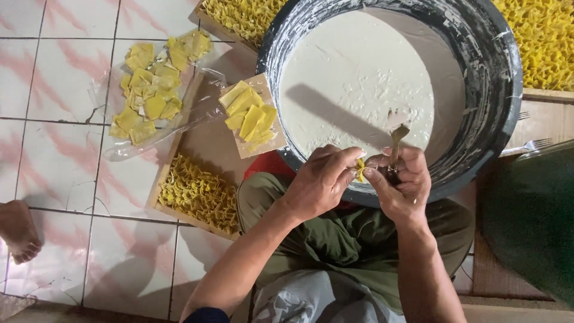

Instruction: The person scoops a white paste from a large bowl using a fork and places it onto small yellow square wrappers held in the left hand. The filled wrappers are then folded and placed into a wooden tray. The process is repeated continuously.

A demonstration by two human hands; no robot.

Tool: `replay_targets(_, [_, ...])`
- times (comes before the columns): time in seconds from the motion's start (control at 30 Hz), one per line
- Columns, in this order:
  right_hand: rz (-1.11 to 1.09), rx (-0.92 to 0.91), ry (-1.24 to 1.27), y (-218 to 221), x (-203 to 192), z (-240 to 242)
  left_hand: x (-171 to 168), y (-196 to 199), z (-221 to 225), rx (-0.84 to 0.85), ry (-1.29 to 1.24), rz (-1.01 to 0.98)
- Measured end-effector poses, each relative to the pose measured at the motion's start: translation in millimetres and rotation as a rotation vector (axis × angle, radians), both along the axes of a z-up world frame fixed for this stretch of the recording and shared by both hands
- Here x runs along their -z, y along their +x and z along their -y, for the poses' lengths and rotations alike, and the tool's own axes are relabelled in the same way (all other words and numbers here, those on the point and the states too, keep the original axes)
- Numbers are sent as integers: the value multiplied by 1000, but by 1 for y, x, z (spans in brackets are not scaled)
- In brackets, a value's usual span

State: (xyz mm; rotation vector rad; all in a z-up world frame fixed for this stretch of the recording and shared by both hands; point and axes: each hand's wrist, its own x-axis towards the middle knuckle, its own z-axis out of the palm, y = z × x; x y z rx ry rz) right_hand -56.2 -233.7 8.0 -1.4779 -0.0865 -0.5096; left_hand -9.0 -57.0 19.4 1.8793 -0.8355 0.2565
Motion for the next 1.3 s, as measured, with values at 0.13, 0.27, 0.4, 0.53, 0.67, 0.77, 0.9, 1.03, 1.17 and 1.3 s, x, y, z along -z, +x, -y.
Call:
replay_targets(0.13, [-35,-25,-18,0,-6,5,-5,1,-3,55,-24,34])
replay_targets(0.27, [-12,-119,-5,-4,1,13,1,-2,-1,20,28,38])
replay_targets(0.4, [87,-78,-539,-6,14,25,-66,-1,-24,256,153,-569])
replay_targets(0.53, [25,-51,-398,-8,22,13,64,-19,-1,101,479,232])
replay_targets(0.67, [-47,-136,-246,-6,19,-5,44,-7,-16,47,569,371])
replay_targets(0.77, [162,-142,-366,-3,25,-6,31,-5,-44,61,526,269])
replay_targets(0.9, [-295,124,-486,-21,47,12,-44,17,-143,-81,423,-278])
replay_targets(1.03, [-431,290,-613,-44,126,71,22,41,-280,-640,153,39])
replay_targets(1.17, [-557,325,-956,-55,127,63,142,66,-368,-849,315,-11])
replay_targets(1.3, [-486,462,-930,-61,182,95,226,84,-380,-756,202,-274])
